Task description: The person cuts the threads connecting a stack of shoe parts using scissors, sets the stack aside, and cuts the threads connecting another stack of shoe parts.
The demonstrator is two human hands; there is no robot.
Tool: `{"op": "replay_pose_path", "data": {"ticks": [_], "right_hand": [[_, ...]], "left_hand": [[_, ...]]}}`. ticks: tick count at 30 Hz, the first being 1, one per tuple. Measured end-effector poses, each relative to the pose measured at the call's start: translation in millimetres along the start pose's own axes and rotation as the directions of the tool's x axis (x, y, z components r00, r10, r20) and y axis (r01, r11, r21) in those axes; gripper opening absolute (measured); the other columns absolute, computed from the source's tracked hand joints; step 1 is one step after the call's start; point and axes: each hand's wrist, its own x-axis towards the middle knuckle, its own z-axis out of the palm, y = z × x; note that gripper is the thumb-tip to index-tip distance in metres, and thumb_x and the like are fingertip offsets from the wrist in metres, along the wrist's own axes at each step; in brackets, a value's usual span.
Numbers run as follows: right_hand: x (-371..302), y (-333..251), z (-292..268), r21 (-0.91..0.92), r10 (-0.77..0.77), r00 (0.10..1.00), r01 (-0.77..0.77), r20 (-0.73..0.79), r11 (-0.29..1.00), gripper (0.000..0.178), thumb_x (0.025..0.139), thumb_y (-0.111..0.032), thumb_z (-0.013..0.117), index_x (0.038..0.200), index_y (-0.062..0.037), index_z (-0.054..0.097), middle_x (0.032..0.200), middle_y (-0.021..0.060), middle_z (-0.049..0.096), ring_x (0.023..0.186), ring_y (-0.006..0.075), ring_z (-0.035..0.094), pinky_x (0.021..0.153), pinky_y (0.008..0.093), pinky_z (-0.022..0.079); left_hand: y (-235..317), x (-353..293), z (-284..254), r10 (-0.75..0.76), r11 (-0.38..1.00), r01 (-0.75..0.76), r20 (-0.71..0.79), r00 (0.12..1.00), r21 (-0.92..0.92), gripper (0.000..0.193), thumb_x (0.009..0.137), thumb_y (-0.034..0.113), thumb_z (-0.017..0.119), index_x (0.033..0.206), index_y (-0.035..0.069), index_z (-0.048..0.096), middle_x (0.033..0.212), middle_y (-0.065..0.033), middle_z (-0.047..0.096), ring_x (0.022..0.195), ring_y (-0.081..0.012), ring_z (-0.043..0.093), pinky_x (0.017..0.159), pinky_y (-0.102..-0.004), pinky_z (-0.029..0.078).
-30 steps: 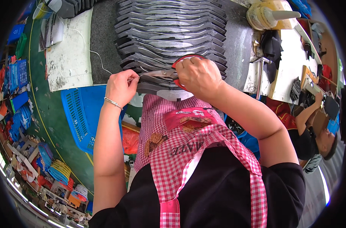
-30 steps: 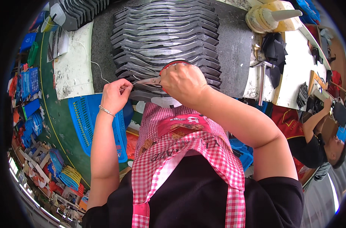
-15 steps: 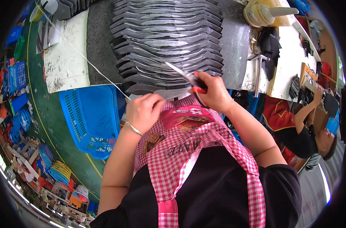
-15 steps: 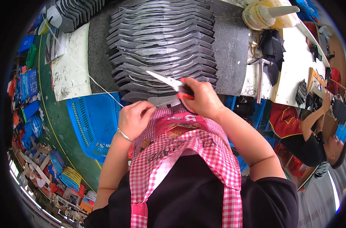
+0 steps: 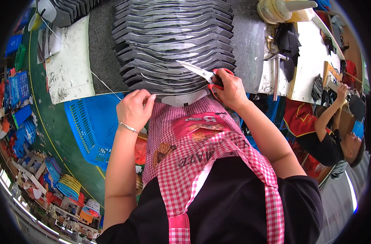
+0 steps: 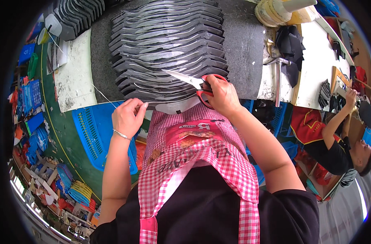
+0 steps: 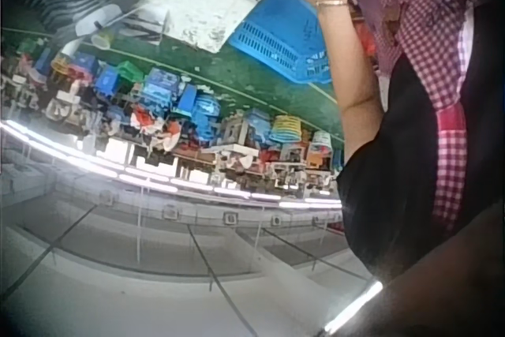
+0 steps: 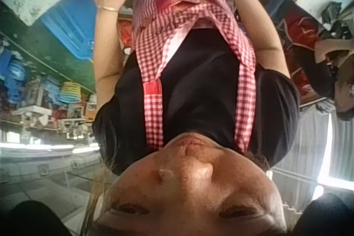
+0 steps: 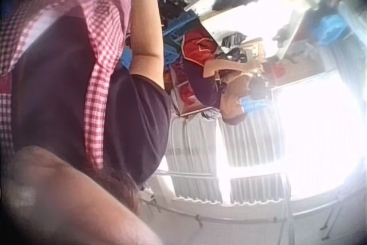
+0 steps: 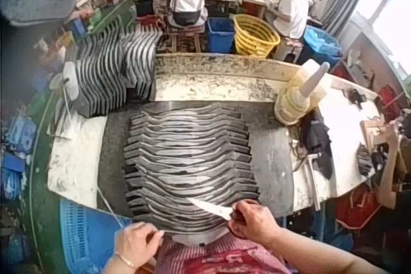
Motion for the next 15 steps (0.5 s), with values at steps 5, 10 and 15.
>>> {"op": "replay_pose_path", "data": {"ticks": [5, 10, 15], "right_hand": [[1, 2, 2, -0.176, -0.148, 0.989, 0.143, -0.021, 0.974, 0.041, 0.071, -0.006, 0.077, 0.107, -0.0058, 0.056, 0.087, 0.0133, 0.066, 0.084, 0.0371, 0.066, 0.072, 0.0452, 0.054], [11, -36, -25, -0.32, -0.312, 0.95, 0.295, -0.003, 0.9, 0.036, 0.074, -0.021, 0.079, 0.102, -0.009, 0.061, 0.09, 0.0075, 0.064, 0.086, 0.029, 0.067, 0.071, 0.0409, 0.056], [28, -75, -19, -0.412, -0.448, 0.883, 0.464, 0.142, 0.784, 0.046, 0.067, -0.034, 0.083, 0.1, -0.0073, 0.065, 0.087, 0.0049, 0.062, 0.082, 0.0243, 0.065, 0.071, 0.038, 0.056]], "left_hand": [[-8, 18, -3, -0.041, 0.983, 0.045, -0.024, 0.999, 0.175, 0.03, 0.085, 0.034, 0.073, 0.07, 0.011, 0.062, 0.07, -0.004, 0.064, 0.066, -0.028, 0.066, 0.054, -0.0415, 0.049], [-17, 22, 1, -0.116, 0.962, 0.127, -0.06, 0.991, 0.243, 0.031, 0.083, 0.035, 0.075, 0.069, 0.011, 0.061, 0.071, -0.0025, 0.065, 0.068, -0.027, 0.066, 0.057, -0.0414, 0.047], [-34, 23, -4, 0.055, 0.979, -0.043, -0.057, 0.997, 0.198, 0.023, 0.081, 0.03, 0.077, 0.073, 0.013, 0.063, 0.072, 0.0002, 0.066, 0.076, -0.0232, 0.063, 0.071, -0.0403, 0.042]]}}
